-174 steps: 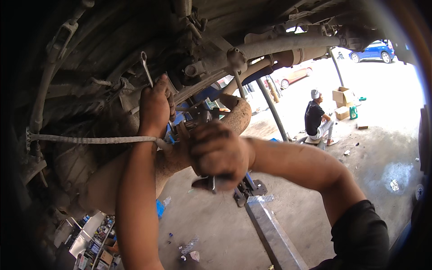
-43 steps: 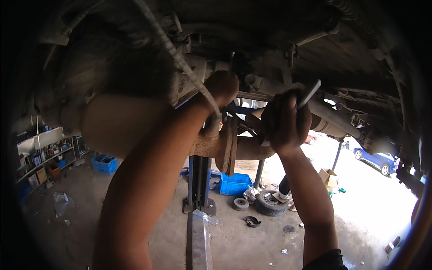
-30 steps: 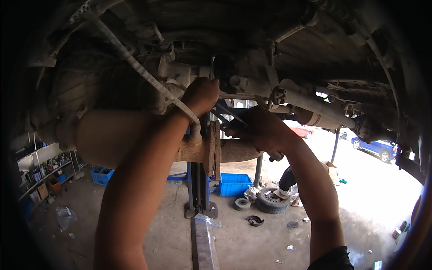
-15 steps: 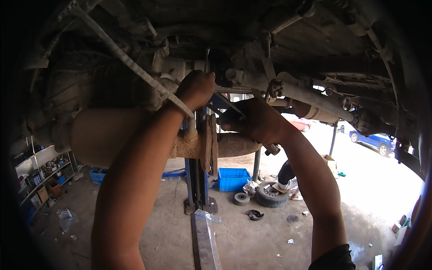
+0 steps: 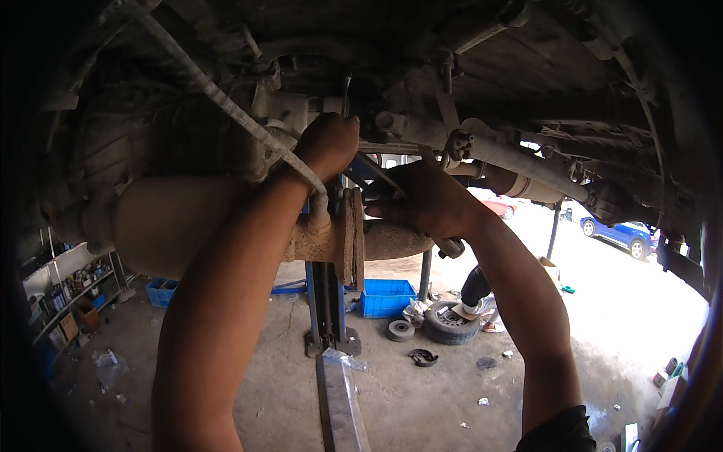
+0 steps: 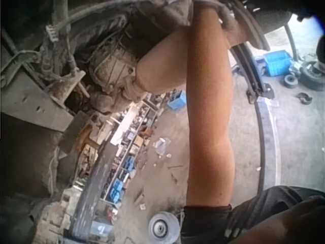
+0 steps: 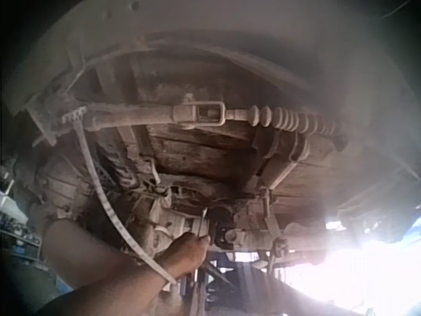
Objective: The person works under a raised vehicle, using a socket wrench and open-end wrench to loosen and remove bolts from the exhaust system. They repeatedly reach up, turn the tools, and adjust their grip while the car remains on a lift in a cluttered garage.
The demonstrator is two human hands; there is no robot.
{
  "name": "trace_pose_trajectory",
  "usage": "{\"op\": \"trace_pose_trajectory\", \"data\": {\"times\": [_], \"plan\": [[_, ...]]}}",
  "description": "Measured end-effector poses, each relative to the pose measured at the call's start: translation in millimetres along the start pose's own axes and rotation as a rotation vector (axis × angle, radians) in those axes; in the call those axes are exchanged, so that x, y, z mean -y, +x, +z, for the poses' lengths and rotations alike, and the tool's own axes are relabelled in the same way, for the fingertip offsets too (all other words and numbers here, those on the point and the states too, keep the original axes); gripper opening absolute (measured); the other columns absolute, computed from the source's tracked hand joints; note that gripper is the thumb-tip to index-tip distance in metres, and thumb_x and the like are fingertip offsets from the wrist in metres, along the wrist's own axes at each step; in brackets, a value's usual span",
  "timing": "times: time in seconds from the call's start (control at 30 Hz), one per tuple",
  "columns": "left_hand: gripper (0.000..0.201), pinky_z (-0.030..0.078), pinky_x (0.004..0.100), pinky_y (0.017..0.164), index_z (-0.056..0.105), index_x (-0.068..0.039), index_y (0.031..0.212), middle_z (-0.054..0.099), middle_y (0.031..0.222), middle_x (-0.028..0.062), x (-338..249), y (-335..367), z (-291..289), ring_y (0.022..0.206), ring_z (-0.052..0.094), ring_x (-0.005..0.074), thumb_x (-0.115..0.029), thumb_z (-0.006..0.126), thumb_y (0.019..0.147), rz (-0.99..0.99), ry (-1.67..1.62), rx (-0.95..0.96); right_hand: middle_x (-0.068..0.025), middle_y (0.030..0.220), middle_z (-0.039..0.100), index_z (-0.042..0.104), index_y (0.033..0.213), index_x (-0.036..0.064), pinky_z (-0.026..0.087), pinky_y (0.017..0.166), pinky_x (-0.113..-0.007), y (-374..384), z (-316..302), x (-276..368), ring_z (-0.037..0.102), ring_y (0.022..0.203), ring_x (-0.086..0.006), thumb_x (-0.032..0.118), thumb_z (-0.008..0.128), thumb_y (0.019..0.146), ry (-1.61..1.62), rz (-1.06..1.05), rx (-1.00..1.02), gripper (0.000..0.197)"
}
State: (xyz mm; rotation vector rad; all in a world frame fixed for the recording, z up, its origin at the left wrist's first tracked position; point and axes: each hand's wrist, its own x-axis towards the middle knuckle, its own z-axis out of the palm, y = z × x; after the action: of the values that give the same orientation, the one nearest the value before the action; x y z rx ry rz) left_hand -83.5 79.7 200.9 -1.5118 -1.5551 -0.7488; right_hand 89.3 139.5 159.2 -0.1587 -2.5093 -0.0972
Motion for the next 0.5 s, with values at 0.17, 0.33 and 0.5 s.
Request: {"op": "trace_pose_trajectory", "data": {"times": [0.17,0.33,0.5], "plan": [[0.034,0.052,0.0399,0.065,0.061,0.005,0.080,0.061,0.071,0.0219,8.6,0.8,6.7,0.068,0.063,0.0338,-0.015,0.035,0.093,0.076,0.081,-0.089,-0.0172,0.096,0.064,0.058,0.108,0.0019,0.048,0.083,-0.037,-3.4,2.4,6.7,0.062,0.089,-0.0288,0.031,0.066,0.079,0.018,0.005,-0.089,0.042],[0.034,0.052,0.0394,0.064,0.060,0.005,0.081,0.061,0.072,0.0219,5.6,-1.3,4.5,0.069,0.063,0.0331,-0.014,0.035,0.093,0.087,0.106,-0.076,-0.0175,0.101,0.063,0.060,0.106,0.0032,0.047,0.084,-0.036,-5.2,5.0,3.8,0.061,0.092,-0.0297,0.035,0.065,0.079,0.052,-0.051,-0.140,0.042],[0.032,0.052,0.0390,0.063,0.060,0.004,0.081,0.061,0.072,0.0214,4.1,0.0,6.5,0.067,0.063,0.0324,-0.014,0.036,0.092,0.107,0.098,-0.109,-0.0169,0.100,0.061,0.061,0.106,0.0050,0.047,0.084,-0.038,-3.0,9.0,-16.0,0.061,0.088,-0.0312,0.039,0.064,0.079,-0.017,-0.053,-0.110,0.043]]}}
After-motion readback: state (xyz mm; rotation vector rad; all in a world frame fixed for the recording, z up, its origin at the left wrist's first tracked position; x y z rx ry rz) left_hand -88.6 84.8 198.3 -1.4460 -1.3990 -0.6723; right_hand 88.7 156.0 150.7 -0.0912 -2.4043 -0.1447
